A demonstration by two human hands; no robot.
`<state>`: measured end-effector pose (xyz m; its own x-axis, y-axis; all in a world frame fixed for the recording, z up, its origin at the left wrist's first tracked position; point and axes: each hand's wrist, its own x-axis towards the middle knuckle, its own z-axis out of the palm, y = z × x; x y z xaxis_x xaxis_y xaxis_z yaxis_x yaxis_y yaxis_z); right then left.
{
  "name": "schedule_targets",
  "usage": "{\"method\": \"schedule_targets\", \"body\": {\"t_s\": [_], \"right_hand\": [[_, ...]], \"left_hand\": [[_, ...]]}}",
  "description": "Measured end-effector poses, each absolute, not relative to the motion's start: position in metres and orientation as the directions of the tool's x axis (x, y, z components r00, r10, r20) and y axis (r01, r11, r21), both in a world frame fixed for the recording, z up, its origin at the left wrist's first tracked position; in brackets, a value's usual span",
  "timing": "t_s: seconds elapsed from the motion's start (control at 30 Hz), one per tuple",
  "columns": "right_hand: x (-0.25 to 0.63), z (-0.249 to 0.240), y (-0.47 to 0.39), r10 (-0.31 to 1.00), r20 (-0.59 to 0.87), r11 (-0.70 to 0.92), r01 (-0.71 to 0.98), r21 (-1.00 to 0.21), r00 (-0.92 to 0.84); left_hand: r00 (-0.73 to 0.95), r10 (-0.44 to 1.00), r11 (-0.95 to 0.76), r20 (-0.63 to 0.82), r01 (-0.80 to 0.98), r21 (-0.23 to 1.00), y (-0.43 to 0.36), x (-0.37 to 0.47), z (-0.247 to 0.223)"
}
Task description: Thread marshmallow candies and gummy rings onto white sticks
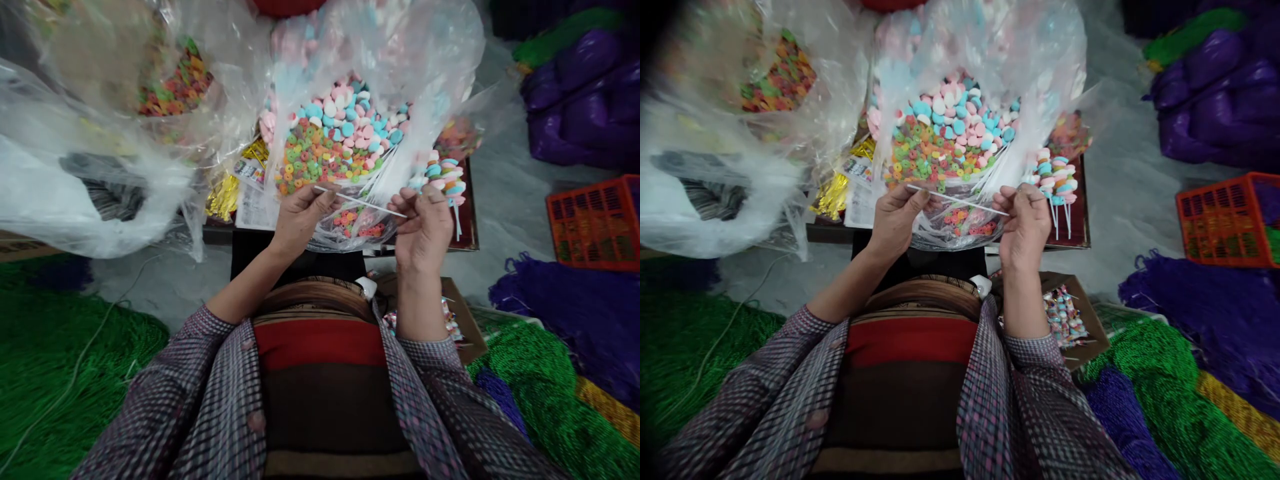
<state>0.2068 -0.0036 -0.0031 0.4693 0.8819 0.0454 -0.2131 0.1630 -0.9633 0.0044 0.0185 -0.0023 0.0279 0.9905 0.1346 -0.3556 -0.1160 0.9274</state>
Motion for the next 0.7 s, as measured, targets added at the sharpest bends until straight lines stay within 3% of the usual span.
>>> {"method": "schedule_targets", "body": {"t_s": [0.1, 0.3, 0.53, 0.7], "right_hand": [[0.209, 0.012, -0.01, 0.861, 0.171, 0.213, -0.034, -0.976, 0.478], [0.191, 0.025, -0.027, 0.982, 0.174, 0.146, 0.288, -0.947, 0.074], [0.18, 0.013, -0.029, 0.993, 0.101, 0.079, 0.267, -0.961, 0.068], [0.192, 0.017, -0.032, 0.999, -0.006, -0.01, 0.136, -0.991, 0.031]], "left_hand": [[0.076, 0.99, -0.089, 0.121, -0.333, 0.939, 0.019, 0.005, -0.004], [0.14, 0.982, -0.085, 0.123, -0.251, 0.964, 0.017, 0.009, 0.0], [0.142, 0.977, -0.138, 0.161, -0.156, 0.978, 0.013, 0.008, 0.002], [0.065, 0.998, -0.003, 0.022, -0.281, 0.96, 0.024, 0.003, -0.003]]}}
